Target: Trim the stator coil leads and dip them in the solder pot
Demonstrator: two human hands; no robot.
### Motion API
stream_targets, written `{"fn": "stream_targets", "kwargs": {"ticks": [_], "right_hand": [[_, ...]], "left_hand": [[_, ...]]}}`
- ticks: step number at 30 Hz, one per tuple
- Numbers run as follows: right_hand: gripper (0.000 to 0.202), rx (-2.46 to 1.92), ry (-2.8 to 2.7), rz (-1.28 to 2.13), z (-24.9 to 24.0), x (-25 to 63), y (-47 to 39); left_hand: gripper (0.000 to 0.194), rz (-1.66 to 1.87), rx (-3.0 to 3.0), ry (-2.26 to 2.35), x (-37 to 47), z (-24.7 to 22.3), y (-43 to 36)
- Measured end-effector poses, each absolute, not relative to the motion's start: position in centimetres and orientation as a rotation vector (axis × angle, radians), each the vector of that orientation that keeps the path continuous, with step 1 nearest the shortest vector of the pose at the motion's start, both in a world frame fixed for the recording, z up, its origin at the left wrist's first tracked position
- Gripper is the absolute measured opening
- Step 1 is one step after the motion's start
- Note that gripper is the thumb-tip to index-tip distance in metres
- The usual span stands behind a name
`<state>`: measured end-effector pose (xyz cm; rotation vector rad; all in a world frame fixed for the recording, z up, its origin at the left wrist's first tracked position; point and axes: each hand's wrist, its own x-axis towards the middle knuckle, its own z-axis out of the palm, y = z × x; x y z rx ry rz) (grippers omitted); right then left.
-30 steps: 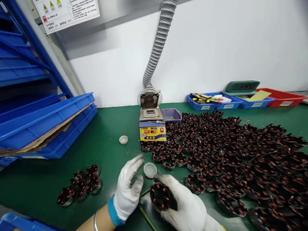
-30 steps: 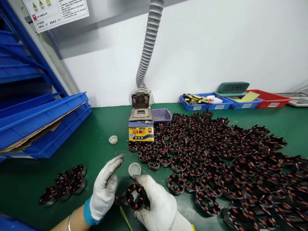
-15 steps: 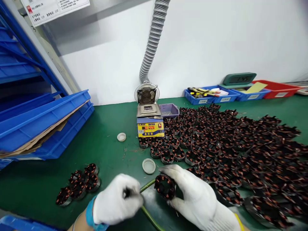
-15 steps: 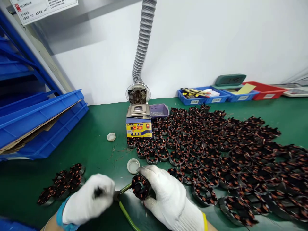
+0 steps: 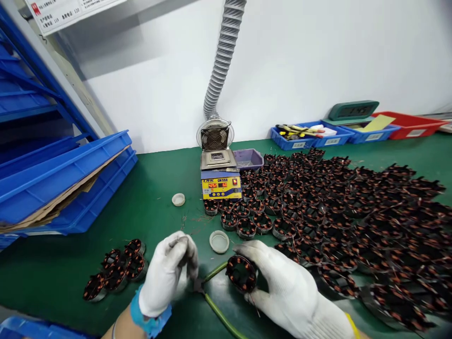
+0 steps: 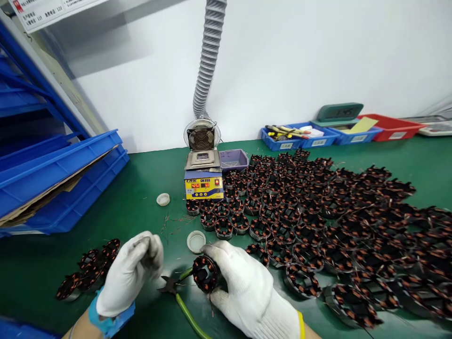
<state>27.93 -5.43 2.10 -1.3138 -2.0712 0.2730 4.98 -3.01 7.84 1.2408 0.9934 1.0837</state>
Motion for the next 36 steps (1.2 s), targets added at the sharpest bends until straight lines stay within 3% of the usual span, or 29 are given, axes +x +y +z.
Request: {"fn": "stream_targets", "kwargs": {"ticks": [3,6,12,20,36], "right_hand": [[0.063,-1.309,-2.109,0.341,2.0,27.7,-5.5],[0.068,-1.351,-2.128,0.434,2.6,27.6,-5.6],[0.066,-1.765,-2.029,0.713,4.5,27.5,-4.5],[0.057,-2.085,-2.237,0.398,6.1,25.4,-1.7],[0.038,-2.049,-2.586,0.267,9.0,24.1,0.8]], "left_hand": [[0.031,0.910,1.517,1.182,5.9,7.5,-2.9],[0.034,0.797,1.485,1.202,6.6,7.4,-3.1],[0.045,1.301,1.069,1.175,4.7,8.4,-1.5],[0.038,1.439,0.912,1.136,4.6,5.1,0.5],[0.030,1.360,1.035,1.129,4.9,7.0,-0.5]]}}
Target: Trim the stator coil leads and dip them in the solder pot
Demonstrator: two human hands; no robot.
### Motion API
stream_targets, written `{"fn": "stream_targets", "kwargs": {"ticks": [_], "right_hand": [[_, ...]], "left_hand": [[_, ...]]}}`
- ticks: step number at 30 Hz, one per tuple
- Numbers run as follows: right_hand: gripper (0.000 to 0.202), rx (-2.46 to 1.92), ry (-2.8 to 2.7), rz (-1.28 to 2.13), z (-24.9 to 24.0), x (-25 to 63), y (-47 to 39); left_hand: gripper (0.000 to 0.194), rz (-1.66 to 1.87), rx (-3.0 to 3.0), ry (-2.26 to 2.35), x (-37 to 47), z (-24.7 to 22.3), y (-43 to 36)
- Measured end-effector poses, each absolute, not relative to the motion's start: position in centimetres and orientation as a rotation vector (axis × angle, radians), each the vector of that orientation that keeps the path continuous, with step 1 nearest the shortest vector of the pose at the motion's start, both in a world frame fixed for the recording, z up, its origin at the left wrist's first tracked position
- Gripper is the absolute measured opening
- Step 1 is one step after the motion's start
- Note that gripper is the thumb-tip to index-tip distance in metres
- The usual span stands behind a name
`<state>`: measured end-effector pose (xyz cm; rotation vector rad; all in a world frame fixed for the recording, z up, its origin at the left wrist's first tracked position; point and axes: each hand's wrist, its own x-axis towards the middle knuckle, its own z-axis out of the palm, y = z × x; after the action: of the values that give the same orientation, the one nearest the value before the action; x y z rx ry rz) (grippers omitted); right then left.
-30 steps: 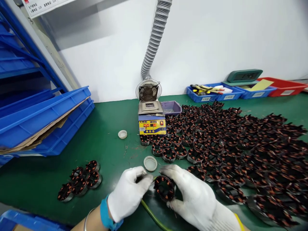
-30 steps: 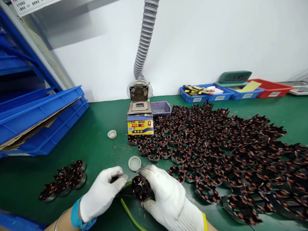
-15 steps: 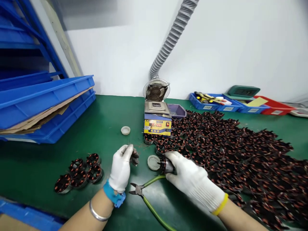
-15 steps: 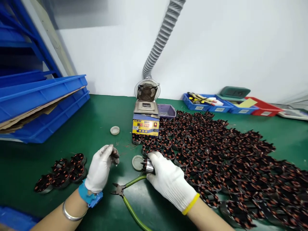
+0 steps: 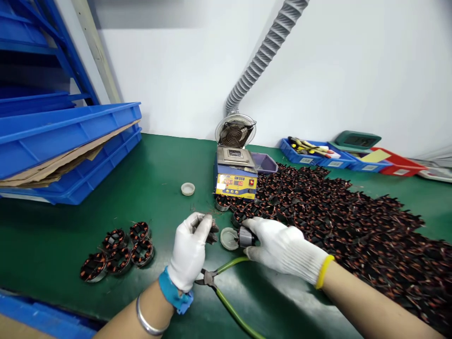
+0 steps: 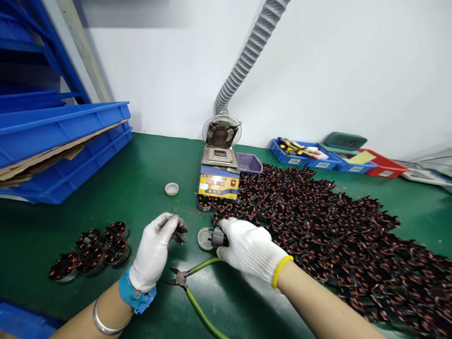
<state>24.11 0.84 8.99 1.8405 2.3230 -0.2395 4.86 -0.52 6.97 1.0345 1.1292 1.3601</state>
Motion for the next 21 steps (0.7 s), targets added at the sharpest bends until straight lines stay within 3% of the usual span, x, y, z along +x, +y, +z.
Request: {"fn": "stream_targets", "kwargs": {"ticks": [7,10,17,21], "right_hand": [[0.050,1.807,2.575,0.206,8.4,25.1,-0.1],[0.040,1.588,2.583,0.438,8.0,24.3,0.5],[0.037,1.384,2.674,0.628,6.0,23.0,1.1],[0.040,1.402,2.652,0.607,7.9,23.9,1.4]], "left_hand": [[0.028,1.345,1.064,1.138,4.7,7.6,-0.8],[0.027,1.351,1.086,1.159,4.7,7.8,-1.1],[0.027,1.350,1.054,1.136,4.3,7.9,-1.6],[0.028,1.360,1.033,1.166,4.3,8.1,-1.9]]}}
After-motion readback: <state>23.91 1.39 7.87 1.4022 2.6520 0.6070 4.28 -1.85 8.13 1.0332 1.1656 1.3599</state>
